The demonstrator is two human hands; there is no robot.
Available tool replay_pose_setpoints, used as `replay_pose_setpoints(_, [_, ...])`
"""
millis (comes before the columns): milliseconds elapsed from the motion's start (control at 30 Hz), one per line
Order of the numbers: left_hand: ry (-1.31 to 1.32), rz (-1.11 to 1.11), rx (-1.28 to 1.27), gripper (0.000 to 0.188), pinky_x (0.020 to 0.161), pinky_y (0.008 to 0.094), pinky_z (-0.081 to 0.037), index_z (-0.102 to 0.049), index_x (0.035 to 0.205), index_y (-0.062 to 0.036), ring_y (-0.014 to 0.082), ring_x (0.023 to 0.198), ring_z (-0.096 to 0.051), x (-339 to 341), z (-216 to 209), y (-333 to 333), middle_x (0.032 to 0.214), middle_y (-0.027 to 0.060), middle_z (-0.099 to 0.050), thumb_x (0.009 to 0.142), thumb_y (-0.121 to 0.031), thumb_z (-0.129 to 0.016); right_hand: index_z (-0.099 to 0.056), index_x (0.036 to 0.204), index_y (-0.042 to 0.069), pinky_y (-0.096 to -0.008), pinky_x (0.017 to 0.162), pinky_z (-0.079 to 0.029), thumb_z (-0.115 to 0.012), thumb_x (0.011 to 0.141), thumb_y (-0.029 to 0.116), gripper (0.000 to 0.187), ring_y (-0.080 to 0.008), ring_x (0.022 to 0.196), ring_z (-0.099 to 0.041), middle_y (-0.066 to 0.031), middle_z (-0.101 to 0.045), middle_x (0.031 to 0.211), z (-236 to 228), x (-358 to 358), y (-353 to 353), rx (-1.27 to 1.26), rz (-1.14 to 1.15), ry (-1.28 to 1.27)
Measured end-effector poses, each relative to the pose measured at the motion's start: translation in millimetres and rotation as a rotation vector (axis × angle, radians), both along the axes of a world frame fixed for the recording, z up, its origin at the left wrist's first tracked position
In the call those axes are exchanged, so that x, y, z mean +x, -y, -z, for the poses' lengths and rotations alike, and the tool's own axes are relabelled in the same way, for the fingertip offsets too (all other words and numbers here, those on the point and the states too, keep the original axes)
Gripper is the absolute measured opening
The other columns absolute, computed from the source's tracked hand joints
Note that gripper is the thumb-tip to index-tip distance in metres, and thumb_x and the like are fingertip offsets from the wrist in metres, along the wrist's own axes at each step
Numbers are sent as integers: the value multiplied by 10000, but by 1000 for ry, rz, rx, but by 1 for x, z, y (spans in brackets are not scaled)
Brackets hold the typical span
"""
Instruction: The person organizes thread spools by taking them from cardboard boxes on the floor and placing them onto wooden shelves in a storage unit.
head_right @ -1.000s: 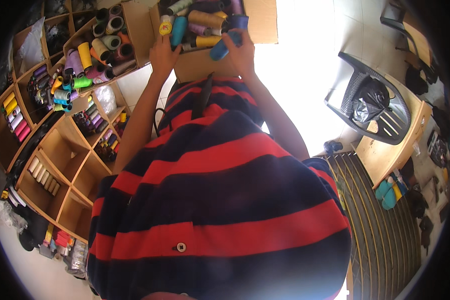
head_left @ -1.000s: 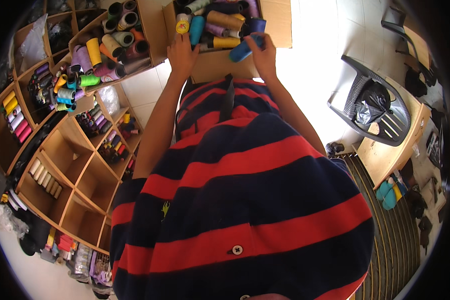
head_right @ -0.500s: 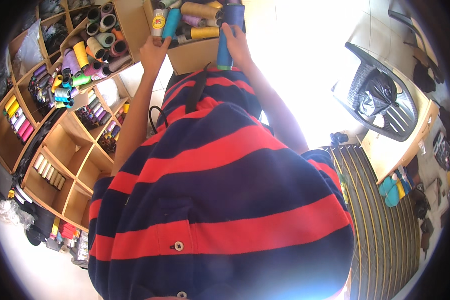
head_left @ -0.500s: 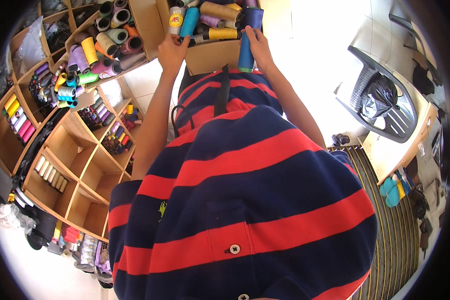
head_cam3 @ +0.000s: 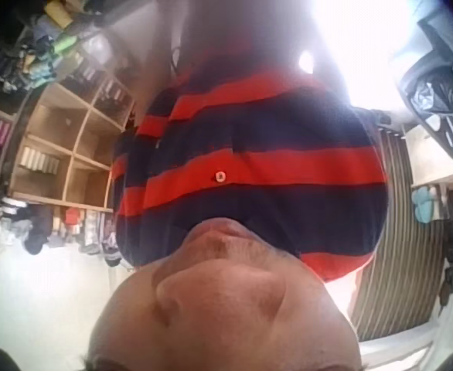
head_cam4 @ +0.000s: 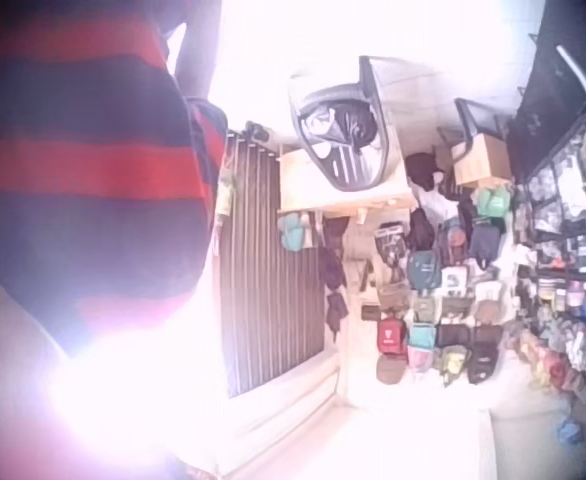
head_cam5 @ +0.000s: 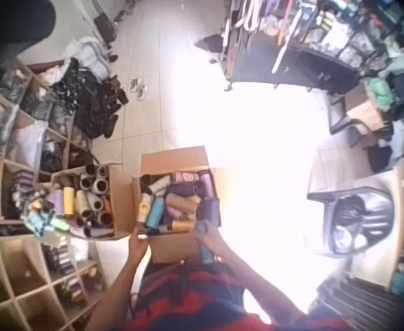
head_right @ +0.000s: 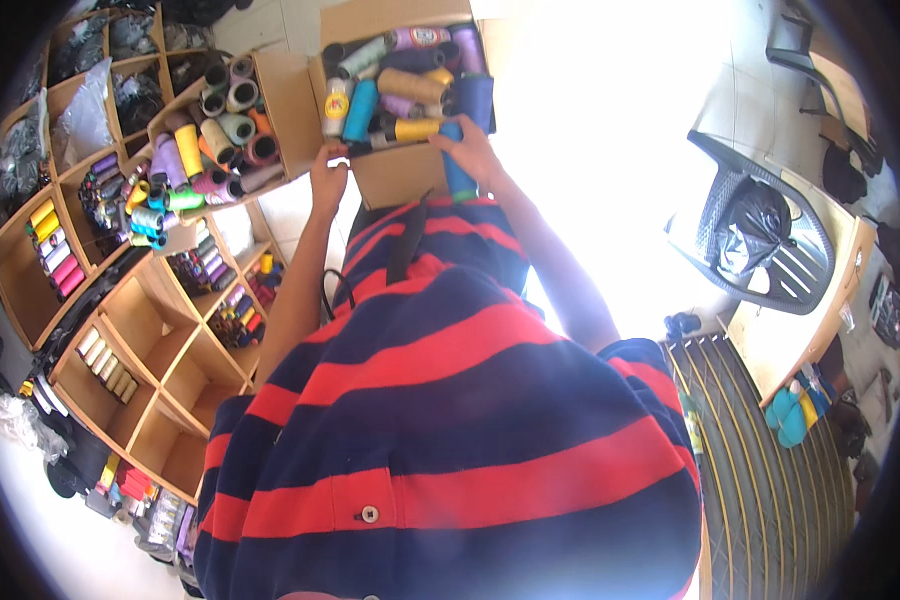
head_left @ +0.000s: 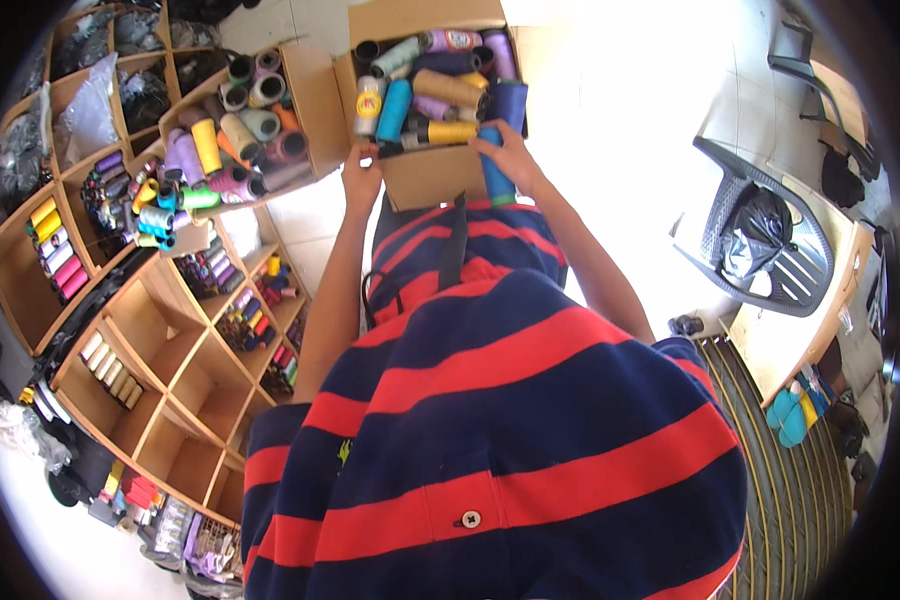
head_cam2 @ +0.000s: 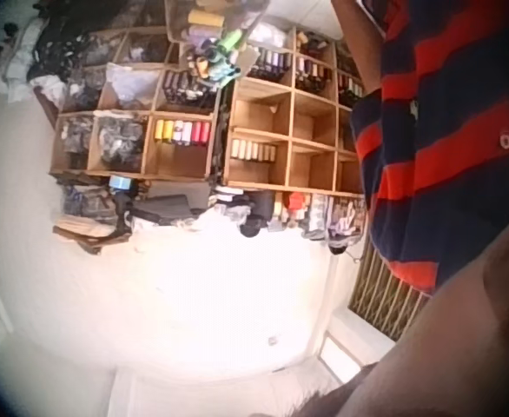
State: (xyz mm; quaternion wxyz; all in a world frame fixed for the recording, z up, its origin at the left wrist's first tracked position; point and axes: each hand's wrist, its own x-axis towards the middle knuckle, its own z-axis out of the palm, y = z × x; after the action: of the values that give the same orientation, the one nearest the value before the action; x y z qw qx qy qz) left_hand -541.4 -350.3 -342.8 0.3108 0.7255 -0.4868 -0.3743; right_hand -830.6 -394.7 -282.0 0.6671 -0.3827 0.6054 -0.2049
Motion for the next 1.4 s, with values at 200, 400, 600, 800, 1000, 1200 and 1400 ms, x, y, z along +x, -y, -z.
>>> replay_pose_setpoints(200, [392,-72,-68,183,778,400,-486,-557,1004,19,289,869,-585,-14,-51,28,933,152,-574,862,-94,-578,-478,1186,20,-387,725,-512,-636,859,332,479,-251,810,-630,-132,-603,871,-28,6,13,261,103,76])
replay_pose_setpoints(400, [570,199,-148,318,864,473,-405,-555,1103,-77,370,1034,-495,-37,-90,74,1076,165,-513,824,-210,-628,-470,1177,21,-432,745,-508,-690,813,296,506,-390,854,-643,-235,-634,984,-21,35,16,-264,83,-143])
replay_pose_setpoints(600, [480,259,-68,274,875,471,-407,-602,1095,-97,369,1027,-510,-40,-71,102,1038,158,-561,856,-231,-593,-502,1191,34,-419,799,-461,-703,806,230,476,-363,927,-578,-216,-566,1032,-21,87,39,-653,29,-119])
replay_pose_setpoints(800, [526,281,-91,394,946,488,-365,-523,1271,-116,369,1129,-478,-55,-74,72,1217,166,-516,895,-232,-542,-484,1251,48,-426,868,-431,-635,824,122,459,-373,1005,-522,-188,-499,1131,-17,90,47,-830,-33,-197])
replay_pose_setpoints(1000, [550,482,-156,623,1003,560,-291,-355,1417,-177,385,1245,-400,-69,-98,71,1358,161,-413,841,-202,-591,-595,1095,28,-435,852,-456,-629,745,67,354,-348,981,-548,-161,-579,994,-15,40,73,-930,56,-369])
replay_pose_setpoints(1200, [546,462,-150,599,1002,552,-294,-389,1370,-169,365,1244,-404,-76,-98,87,1347,153,-422,813,-177,-608,-623,1059,77,-451,848,-447,-637,778,124,286,-335,993,-523,-115,-572,1046,9,-32,62,-726,68,-747])
replay_pose_setpoints(1400, [637,492,-61,644,996,557,-305,-355,1397,-179,377,1239,-405,-91,-101,94,1359,158,-408,810,-204,-619,-603,1134,116,-492,856,-427,-673,790,212,364,-324,1069,-493,-72,-543,1168,3,-21,88,-825,-142,-748])
